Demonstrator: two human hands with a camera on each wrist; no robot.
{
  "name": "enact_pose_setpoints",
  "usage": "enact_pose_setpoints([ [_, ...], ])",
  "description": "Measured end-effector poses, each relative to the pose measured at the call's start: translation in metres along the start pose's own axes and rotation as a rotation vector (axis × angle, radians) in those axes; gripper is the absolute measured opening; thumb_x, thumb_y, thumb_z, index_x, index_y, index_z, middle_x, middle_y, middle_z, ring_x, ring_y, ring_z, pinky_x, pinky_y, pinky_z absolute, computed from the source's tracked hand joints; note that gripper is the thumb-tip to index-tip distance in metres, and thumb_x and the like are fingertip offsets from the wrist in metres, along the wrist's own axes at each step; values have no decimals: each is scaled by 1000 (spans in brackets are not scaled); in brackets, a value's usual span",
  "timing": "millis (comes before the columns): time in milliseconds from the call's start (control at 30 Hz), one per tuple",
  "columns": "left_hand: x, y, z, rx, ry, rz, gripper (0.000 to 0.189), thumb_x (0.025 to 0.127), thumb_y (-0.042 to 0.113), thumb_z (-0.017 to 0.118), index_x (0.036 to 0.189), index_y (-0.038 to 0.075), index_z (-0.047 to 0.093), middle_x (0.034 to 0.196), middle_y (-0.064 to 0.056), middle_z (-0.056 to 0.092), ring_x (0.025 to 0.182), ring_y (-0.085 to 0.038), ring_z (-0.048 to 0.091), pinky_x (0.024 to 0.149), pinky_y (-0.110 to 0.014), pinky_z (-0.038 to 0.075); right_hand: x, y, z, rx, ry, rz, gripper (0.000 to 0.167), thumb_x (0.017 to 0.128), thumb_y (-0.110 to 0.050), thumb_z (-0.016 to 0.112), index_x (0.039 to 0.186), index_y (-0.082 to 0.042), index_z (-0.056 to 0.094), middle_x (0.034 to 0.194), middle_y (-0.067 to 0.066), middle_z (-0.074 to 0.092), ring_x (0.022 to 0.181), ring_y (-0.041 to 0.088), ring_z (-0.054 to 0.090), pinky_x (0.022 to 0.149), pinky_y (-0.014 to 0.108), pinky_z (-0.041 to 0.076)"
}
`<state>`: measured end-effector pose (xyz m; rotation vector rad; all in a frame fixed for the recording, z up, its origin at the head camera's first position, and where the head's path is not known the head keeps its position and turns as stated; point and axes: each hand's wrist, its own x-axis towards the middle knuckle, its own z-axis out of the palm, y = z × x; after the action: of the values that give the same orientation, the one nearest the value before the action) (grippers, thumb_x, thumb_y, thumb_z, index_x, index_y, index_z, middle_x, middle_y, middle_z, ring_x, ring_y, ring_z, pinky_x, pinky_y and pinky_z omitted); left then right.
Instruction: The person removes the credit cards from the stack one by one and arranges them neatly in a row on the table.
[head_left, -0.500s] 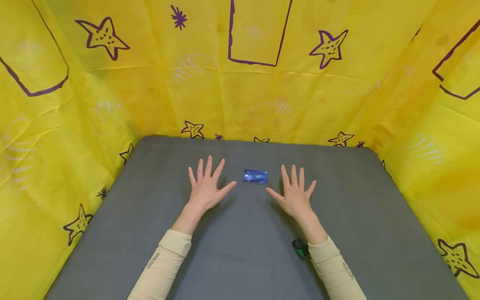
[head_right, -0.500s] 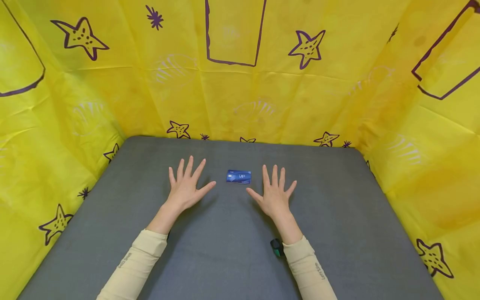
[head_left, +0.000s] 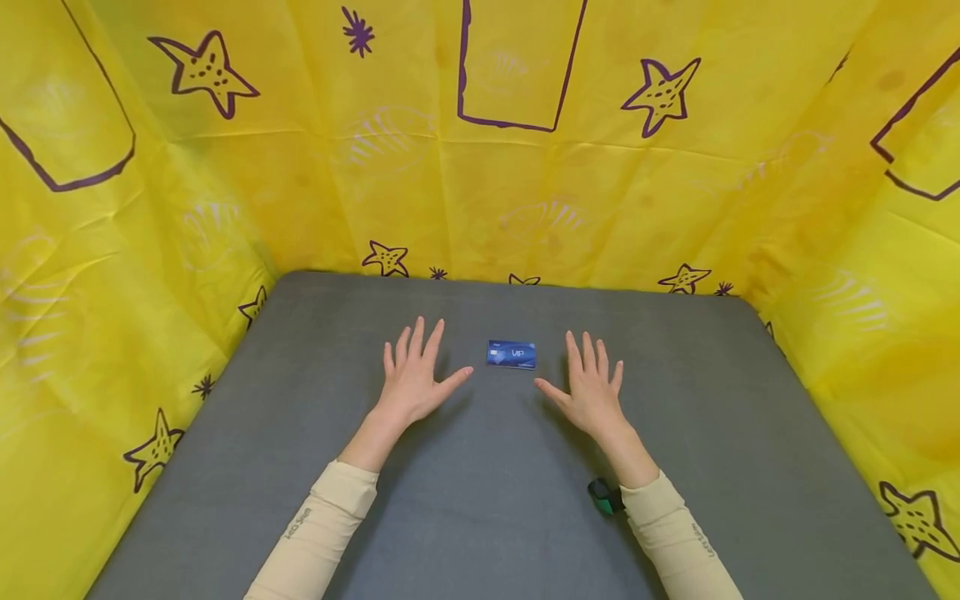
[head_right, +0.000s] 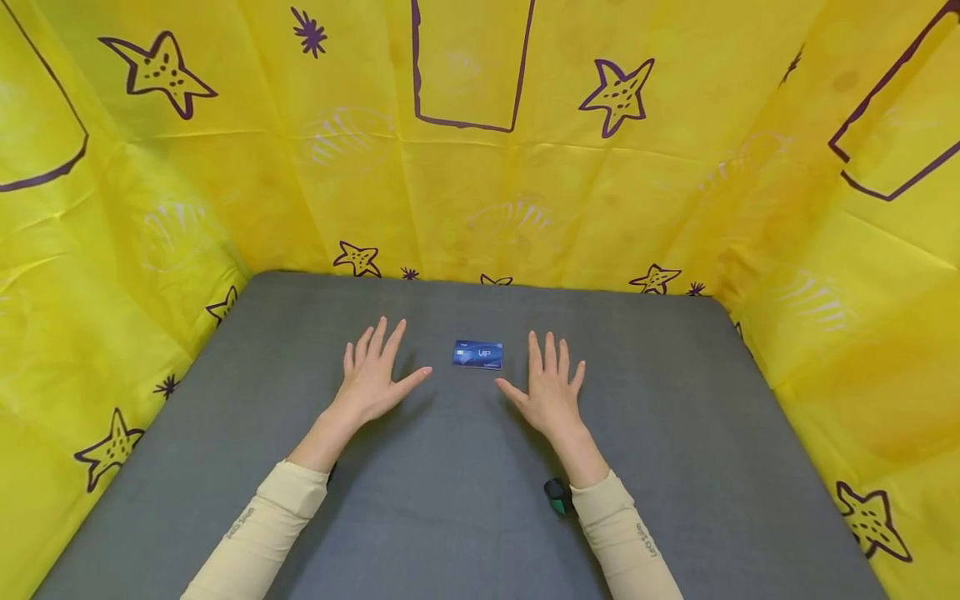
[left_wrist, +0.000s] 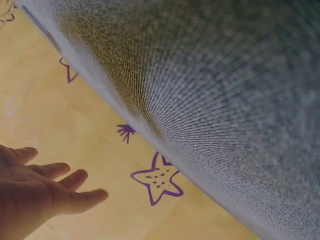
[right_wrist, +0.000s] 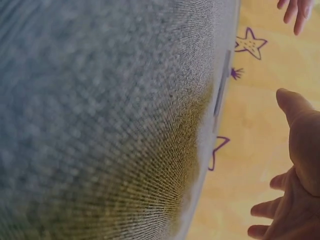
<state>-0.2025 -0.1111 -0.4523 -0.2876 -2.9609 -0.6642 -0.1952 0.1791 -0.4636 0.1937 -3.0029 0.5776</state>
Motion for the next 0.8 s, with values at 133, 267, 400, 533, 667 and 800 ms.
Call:
enact_pose_setpoints([
  [133,0,0,0,-43,-11,-9,95,86,73,48,158,20,12,161,-16,8,144,-40,11,110,-64,8,1,2,1,48,-3,-15,98,88,-58,62,156,-8,11,158,23,12,144,44,7,108,67,6],
  [267,0,2,-2,-131,-23,-27,95,87,69,52,157,18,13,161,-16,10,143,-40,16,110,-63,15,3,4,1,108,4,-35,97,88,-52,65,155,-3,13,157,26,15,141,47,12,110,63,14],
  [400,1,3,-4,-261,-17,-44,94,87,62,58,156,13,17,159,-16,16,142,-40,21,108,-62,22,5,6,0,200,20,-63,95,88,-42,70,153,2,16,154,28,19,138,48,17,109,61,19],
  [533,5,2,-4,-364,-14,-52,91,88,56,62,155,10,20,157,-16,22,141,-38,23,109,-59,24,7,8,0,282,46,-110,91,87,-31,73,150,6,20,150,30,26,135,48,22,109,58,18],
  [667,7,2,-3,-430,0,-62,87,88,51,64,153,8,25,152,-16,30,135,-35,36,105,-56,32,9,10,0,324,57,-133,88,86,-26,75,148,8,23,146,30,31,134,47,24,110,56,17],
  [800,8,5,-4,-481,5,-71,81,88,45,67,150,6,31,146,-18,39,125,-34,46,98,-53,41,10,10,-2,365,46,-117,85,85,-24,75,148,7,26,144,29,35,132,47,27,108,56,21],
])
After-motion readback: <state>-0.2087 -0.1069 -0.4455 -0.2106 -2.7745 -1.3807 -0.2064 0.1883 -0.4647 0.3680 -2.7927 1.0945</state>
